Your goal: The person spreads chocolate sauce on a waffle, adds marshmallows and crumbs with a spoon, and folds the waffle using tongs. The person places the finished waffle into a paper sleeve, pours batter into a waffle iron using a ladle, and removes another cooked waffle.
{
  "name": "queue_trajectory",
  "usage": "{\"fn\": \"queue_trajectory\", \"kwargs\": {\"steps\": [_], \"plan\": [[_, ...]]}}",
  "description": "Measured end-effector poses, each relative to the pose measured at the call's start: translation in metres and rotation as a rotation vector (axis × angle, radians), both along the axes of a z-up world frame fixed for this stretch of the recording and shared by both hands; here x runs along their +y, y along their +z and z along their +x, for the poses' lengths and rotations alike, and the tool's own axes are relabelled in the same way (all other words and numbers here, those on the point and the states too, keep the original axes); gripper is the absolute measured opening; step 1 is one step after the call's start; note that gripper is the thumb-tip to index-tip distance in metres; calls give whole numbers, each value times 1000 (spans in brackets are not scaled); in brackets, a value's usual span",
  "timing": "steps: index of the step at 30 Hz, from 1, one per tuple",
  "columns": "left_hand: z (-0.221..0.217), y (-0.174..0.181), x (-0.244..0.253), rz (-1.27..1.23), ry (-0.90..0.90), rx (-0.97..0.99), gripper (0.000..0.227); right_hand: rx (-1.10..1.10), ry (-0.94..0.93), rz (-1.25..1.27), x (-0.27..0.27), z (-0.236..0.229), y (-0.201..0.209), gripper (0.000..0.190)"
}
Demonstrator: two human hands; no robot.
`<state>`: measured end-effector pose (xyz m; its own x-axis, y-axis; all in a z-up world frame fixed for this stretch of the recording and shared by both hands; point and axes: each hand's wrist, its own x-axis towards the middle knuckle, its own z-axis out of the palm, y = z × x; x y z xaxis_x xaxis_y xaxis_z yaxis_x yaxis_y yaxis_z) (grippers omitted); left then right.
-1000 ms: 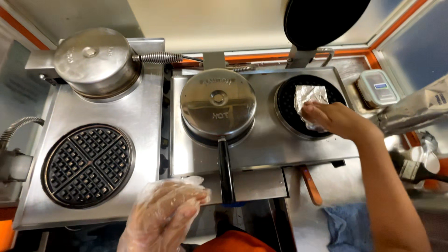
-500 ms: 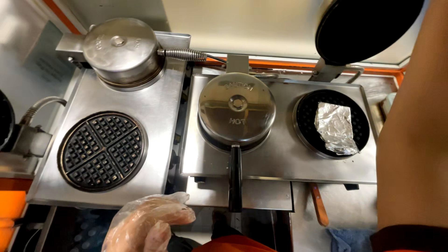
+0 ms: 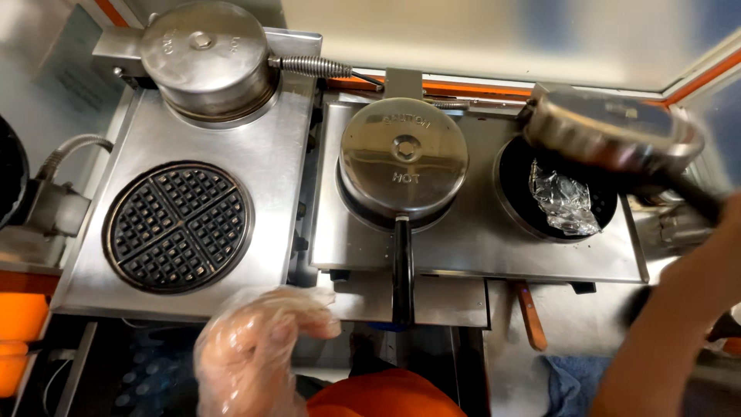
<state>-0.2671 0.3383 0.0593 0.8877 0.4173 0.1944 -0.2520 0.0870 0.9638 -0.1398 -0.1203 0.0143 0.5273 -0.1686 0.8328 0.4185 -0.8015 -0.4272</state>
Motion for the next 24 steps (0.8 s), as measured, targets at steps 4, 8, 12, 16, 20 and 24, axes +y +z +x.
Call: {"fn": "queue_trajectory", "kwargs": {"steps": [4,8,12,16,20,24], "plan": [[24,-1,10,195,-258,-277,36,-44,156,180,49,-64,-47,46],[11,10,9,153,-373,-136,27,78,234,184,107,-96,-46,41],[-2,3,47,694,-297,-453,26,298,529,107,191,-79,-28,37],[-41,-14,74,353,-280,-180,22,504,910,-34,290,-82,-14,34],[-89,-32,129,172,-630,568,37,664,1257,-170,392,-108,-14,31],[-169,-64,219,900,-140,418,32,747,1447,-294,495,-140,-41,29]]}}
